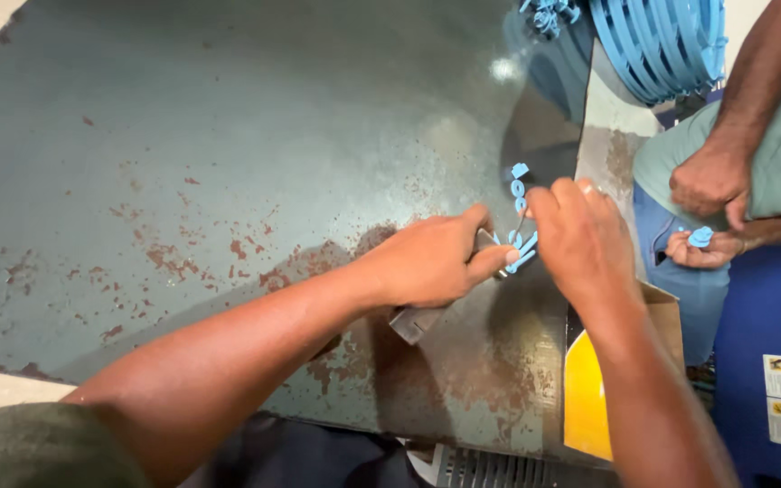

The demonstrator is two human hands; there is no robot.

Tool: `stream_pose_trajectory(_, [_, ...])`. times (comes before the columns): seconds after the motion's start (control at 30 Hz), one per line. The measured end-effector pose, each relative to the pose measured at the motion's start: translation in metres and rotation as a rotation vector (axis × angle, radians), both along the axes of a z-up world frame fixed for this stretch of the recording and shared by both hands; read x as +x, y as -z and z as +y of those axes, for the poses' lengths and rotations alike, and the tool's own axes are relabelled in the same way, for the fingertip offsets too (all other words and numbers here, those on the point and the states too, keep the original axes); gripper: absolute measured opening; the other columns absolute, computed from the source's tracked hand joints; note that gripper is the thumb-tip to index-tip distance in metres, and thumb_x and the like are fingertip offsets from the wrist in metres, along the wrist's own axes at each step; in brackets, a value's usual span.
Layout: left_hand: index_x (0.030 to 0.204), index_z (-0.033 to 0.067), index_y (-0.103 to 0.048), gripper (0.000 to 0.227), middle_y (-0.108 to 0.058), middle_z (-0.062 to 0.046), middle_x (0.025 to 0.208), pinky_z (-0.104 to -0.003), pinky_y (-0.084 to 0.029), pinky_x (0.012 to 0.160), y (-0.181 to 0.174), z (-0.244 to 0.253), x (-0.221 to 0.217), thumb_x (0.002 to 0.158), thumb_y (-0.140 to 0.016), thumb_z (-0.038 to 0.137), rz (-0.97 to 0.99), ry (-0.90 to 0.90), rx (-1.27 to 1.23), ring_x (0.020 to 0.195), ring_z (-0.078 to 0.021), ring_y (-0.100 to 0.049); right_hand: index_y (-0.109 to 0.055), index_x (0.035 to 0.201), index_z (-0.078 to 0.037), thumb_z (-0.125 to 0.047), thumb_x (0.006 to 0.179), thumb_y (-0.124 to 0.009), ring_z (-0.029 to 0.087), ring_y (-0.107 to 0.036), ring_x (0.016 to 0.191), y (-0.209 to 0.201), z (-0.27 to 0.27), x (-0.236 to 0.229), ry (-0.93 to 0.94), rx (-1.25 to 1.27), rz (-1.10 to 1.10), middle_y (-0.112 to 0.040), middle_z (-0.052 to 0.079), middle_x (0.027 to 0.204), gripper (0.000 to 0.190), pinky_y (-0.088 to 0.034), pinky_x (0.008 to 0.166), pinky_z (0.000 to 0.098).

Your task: The person assembles light blue plastic components by inserting bolts and washers into a metal jig and tightening them with an Allen key. The person then removes the assembled units and places them into a cardboard box.

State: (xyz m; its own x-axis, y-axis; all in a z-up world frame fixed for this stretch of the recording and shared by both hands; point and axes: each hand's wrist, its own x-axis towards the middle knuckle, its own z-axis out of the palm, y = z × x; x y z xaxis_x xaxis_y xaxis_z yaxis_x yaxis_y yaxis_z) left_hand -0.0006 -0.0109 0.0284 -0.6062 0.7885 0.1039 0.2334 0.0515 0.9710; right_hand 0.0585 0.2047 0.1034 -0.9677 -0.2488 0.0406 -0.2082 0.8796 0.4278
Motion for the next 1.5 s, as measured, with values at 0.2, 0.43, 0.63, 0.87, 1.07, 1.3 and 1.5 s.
stream_pose_trajectory(0.2, [0.115,0.0039,-0.05,0.045,-0.073,-0.02,0.091,-0.054,-0.052,0.079,0.005,0.003,0.021,0.099,-0.053,0.046,0.152,-0.026,-0.134,0.087,-0.0444,-0.068,-0.07,0.094,-0.008,-0.021,0.098,-0.056,0.046,-0.065,0.09,-0.01,-0.018,-0.026,0.468,-0.24,-0.173,-0.07,0.021,0.09,0.02,-0.049,0.077,0.0543])
stream_pose_trajectory(0.43, [0.113,0.0047,-0.055,0.045,-0.073,-0.022,0.093,-0.054,-0.051,0.082,0.016,0.007,0.012,0.101,-0.049,0.048,-0.008,-0.22,-0.072,0.093,-0.0435,-0.068,-0.064,0.091,-0.002,-0.021,0.111,-0.055,0.047,-0.063,0.083,-0.03,-0.083,0.012,0.405,-0.151,0.25,-0.066,0.023,0.083,0.029,-0.044,0.073,0.0569])
stream_pose_trajectory(0.63, [0.115,0.0055,-0.058,0.052,-0.073,-0.022,0.097,-0.05,-0.052,0.086,0.02,0.016,0.005,0.1,-0.048,0.054,-0.253,-0.3,-0.057,0.098,-0.0409,-0.069,-0.064,0.088,-0.004,-0.017,0.098,-0.06,0.04,-0.062,0.076,0.036,-0.135,0.109,0.361,-0.513,0.199,-0.064,0.018,0.079,0.017,-0.046,0.068,0.052])
stream_pose_trajectory(0.87, [0.117,0.0072,-0.061,0.057,-0.076,-0.019,0.093,-0.044,-0.056,0.084,0.011,0.012,0.0,0.093,-0.05,0.058,-0.259,0.053,0.099,0.094,-0.0318,-0.075,-0.069,0.098,-0.002,-0.005,0.085,-0.064,0.044,-0.06,0.088,0.077,-0.055,0.079,0.286,-0.474,0.093,-0.067,0.022,0.093,0.014,-0.046,0.078,0.0539])
stream_pose_trajectory(1.07, [0.12,0.0043,-0.059,0.057,-0.074,-0.018,0.102,-0.045,-0.053,0.089,0.008,0.009,0.005,0.097,-0.051,0.056,-0.193,0.036,0.012,0.102,-0.0337,-0.071,-0.068,0.093,-0.015,-0.007,0.095,-0.068,0.029,-0.064,0.085,-0.003,-0.009,0.013,0.028,0.063,0.15,-0.065,0.006,0.087,0.008,-0.04,0.079,0.0462])
stream_pose_trajectory(1.3, [0.115,0.0017,-0.055,0.052,-0.075,-0.021,0.098,-0.053,-0.049,0.089,0.002,0.001,0.016,0.101,-0.046,0.051,-0.042,-0.15,-0.14,0.101,-0.0424,-0.067,-0.066,0.106,-0.007,-0.012,0.116,-0.056,0.041,-0.065,0.092,-0.021,-0.087,0.049,0.18,-0.229,0.438,-0.069,0.017,0.094,0.015,-0.047,0.077,0.0518])
stream_pose_trajectory(1.5, [0.117,0.004,-0.058,0.052,-0.073,-0.024,0.1,-0.052,-0.051,0.088,0.011,0.009,0.008,0.099,-0.049,0.052,-0.144,-0.264,-0.016,0.099,-0.0444,-0.068,-0.07,0.1,-0.005,-0.008,0.092,-0.062,0.029,-0.066,0.065,0.047,-0.143,0.125,0.148,-0.415,0.274,-0.069,0.009,0.072,0.012,-0.047,0.069,0.0481])
